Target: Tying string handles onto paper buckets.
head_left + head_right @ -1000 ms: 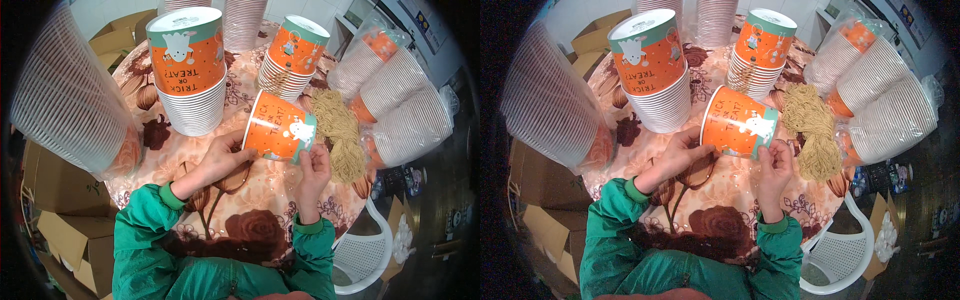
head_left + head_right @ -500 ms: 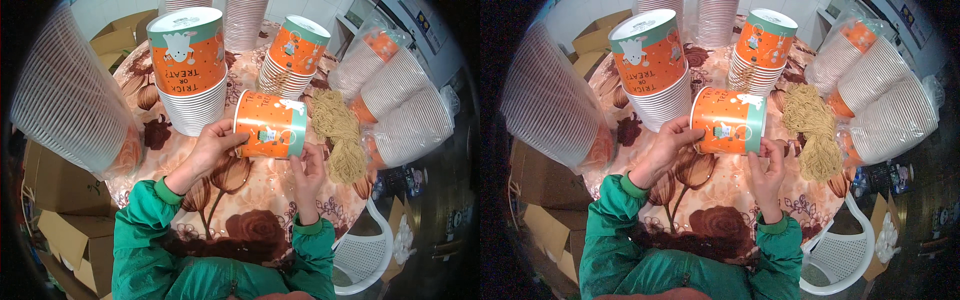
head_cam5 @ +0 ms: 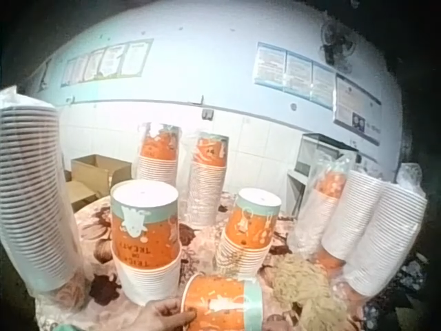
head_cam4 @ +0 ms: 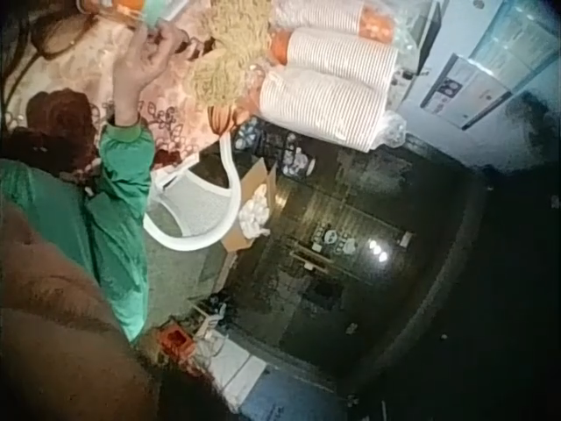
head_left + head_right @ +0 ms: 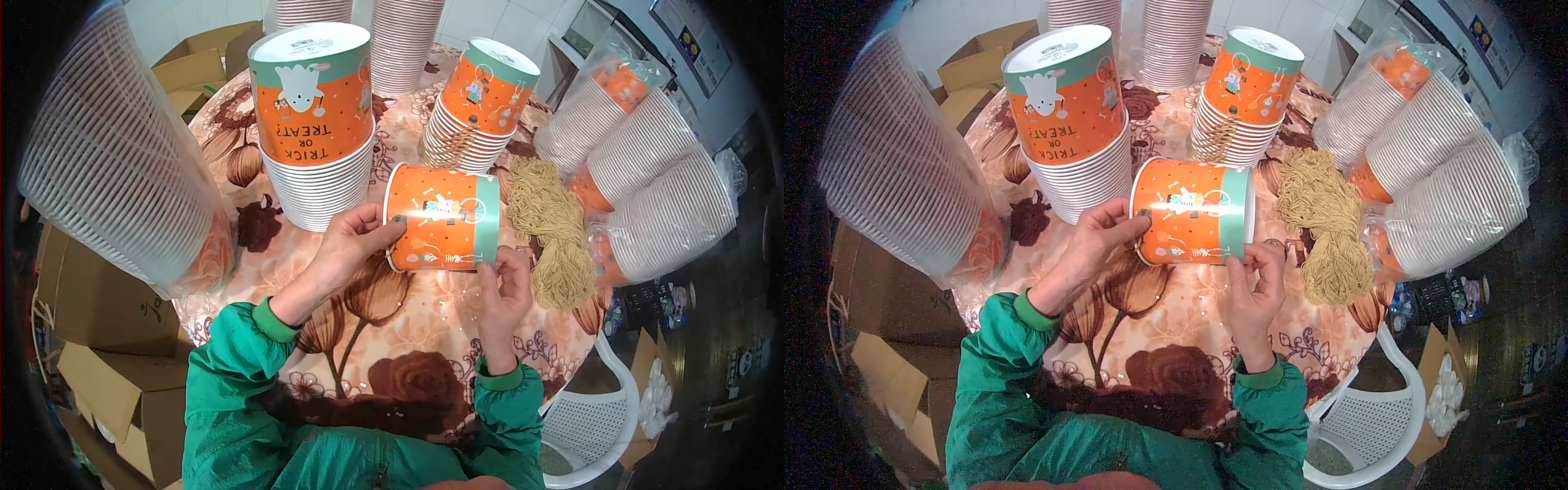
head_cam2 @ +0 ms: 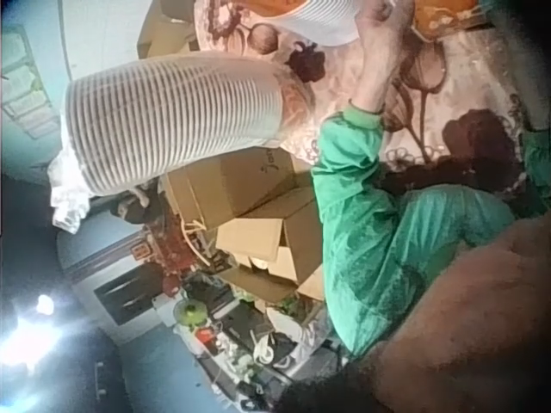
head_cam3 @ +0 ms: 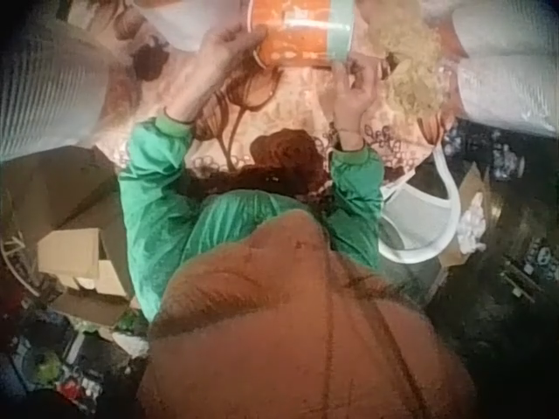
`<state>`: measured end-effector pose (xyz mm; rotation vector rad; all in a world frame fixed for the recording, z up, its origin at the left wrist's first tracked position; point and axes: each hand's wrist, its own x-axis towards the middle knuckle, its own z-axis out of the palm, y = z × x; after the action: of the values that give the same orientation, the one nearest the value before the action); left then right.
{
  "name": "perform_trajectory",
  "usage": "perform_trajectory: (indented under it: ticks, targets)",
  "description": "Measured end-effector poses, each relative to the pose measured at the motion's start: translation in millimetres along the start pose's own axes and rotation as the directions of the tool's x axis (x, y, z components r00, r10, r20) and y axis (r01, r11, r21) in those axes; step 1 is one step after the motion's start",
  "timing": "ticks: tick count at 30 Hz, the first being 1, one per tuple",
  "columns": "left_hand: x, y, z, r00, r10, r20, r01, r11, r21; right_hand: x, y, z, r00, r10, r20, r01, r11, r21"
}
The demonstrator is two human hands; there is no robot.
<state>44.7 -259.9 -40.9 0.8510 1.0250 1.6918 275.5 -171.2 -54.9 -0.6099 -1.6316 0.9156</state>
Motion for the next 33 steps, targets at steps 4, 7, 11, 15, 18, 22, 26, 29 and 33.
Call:
perform_trajectory:
  ticks: [4,7,11,15,18,22,26,29,33]
  targets:
    - [-0.6,-7.0,2.6,1.000,-0.005,0.019,0.005,1.000,-0.008,-0.7,3.0,-1.5,0.998,-0.053,-0.025,0.052,0.998,-0.030]
    - [-1.1,-15.8,0.2,0.998,0.000,0.061,-0.002,1.000,0.030,-2.8,-0.5,1.4,0.999,0.000,-0.043,0.001,1.000,0.019]
    - [-5.7,-9.8,13.6,0.995,-0.074,0.074,0.062,0.986,0.153,-2.5,2.5,-3.4,0.994,0.073,-0.077,-0.067,0.995,0.073]
    - [-5.7,-20.1,4.8,0.987,-0.068,0.149,0.020,0.954,0.300,0.4,-1.8,-1.7,0.980,0.166,-0.112,-0.140,0.968,0.208]
    - [-6.0,-20.8,4.8,0.988,-0.078,0.130,0.033,0.947,0.321,2.0,-2.7,-2.6,0.981,0.169,-0.094,-0.146,0.966,0.213]
    - [-0.8,-19.1,0.7,0.995,-0.047,0.083,0.022,0.960,0.281,3.4,-1.6,-1.1,0.989,0.120,-0.082,-0.104,0.979,0.174]
    - [2.1,-16.2,-2.4,0.995,-0.095,0.011,0.095,0.994,-0.045,5.6,4.7,-4.7,1.000,0.010,0.029,-0.006,0.994,-0.107]
    - [2.2,-13.2,-5.5,0.994,-0.108,0.002,0.107,0.990,-0.087,6.9,8.4,-4.2,0.997,-0.069,0.042,0.078,0.960,-0.269]
    - [3.9,-8.4,-9.2,0.987,-0.161,0.001,0.155,0.947,-0.281,5.3,11.7,0.6,0.994,0.090,-0.062,-0.098,0.985,-0.141]
